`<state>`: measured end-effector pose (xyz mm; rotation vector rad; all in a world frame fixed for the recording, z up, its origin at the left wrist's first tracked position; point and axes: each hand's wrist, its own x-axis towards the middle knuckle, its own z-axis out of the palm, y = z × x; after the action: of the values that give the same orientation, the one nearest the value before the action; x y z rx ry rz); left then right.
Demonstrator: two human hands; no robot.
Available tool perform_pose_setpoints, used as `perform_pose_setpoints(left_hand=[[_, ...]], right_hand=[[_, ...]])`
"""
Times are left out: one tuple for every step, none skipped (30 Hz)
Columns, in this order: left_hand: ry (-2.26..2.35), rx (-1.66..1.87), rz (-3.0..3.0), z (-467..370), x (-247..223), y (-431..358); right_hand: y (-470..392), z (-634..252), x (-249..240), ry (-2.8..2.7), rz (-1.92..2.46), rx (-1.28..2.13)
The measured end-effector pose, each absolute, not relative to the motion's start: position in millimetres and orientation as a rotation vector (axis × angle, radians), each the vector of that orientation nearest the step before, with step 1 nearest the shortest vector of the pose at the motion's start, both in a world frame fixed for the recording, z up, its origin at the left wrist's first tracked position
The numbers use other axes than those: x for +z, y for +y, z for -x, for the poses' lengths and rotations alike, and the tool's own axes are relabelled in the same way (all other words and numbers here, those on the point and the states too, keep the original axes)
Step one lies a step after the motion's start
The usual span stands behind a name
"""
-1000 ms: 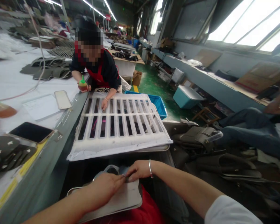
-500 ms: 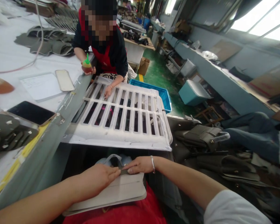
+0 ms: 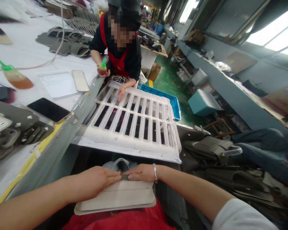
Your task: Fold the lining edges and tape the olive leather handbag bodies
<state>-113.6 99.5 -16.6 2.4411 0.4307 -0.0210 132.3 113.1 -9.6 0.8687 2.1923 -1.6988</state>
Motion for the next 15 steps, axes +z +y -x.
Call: perform_pose_setpoints(left_hand=[[0.434, -0.021, -2.455, 117, -16, 99], [0.428, -0.017, -2.473, 118, -16, 98], [0.413, -0.006, -2.491, 119, -17, 98], [0.4, 0.012, -2.507, 120, -18, 97], [0.387, 0.034, -2.52, 120, -18, 96], [0.379, 0.053, -2.53, 121, -19, 96], [0.376, 0.06, -2.534, 122, -19, 96], [0.382, 0.06, -2.534, 124, -18, 96], [0.398, 0.057, -2.529, 127, -17, 97], [0.415, 0.059, -2.514, 131, -16, 97], [0.428, 0.068, -2.49, 135, -14, 97], [0.441, 0.086, -2.457, 140, -11, 98], [0.456, 0.114, -2.417, 146, -9, 98], [0.473, 0.142, -2.376, 151, -6, 98], [0.491, 0.164, -2.339, 157, -3, 98]], right_hand=[[114, -129, -9, 2.191, -0.853, -1.698], [115, -126, -9, 2.198, -0.839, -1.688], [117, -122, -9, 2.208, -0.821, -1.67], [118, -117, -9, 2.214, -0.805, -1.647], [119, -113, -10, 2.222, -0.795, -1.624], [120, -108, -11, 2.229, -0.787, -1.61], [120, -104, -12, 2.233, -0.783, -1.608], [121, -100, -13, 2.233, -0.788, -1.62], [121, -96, -13, 2.229, -0.797, -1.643], [121, -92, -13, 2.225, -0.808, -1.668], [121, -89, -13, 2.219, -0.82, -1.69], [121, -86, -13, 2.208, -0.835, -1.707], [121, -82, -13, 2.2, -0.851, -1.724], [120, -79, -13, 2.195, -0.862, -1.739], [120, -76, -12, 2.192, -0.869, -1.754]])
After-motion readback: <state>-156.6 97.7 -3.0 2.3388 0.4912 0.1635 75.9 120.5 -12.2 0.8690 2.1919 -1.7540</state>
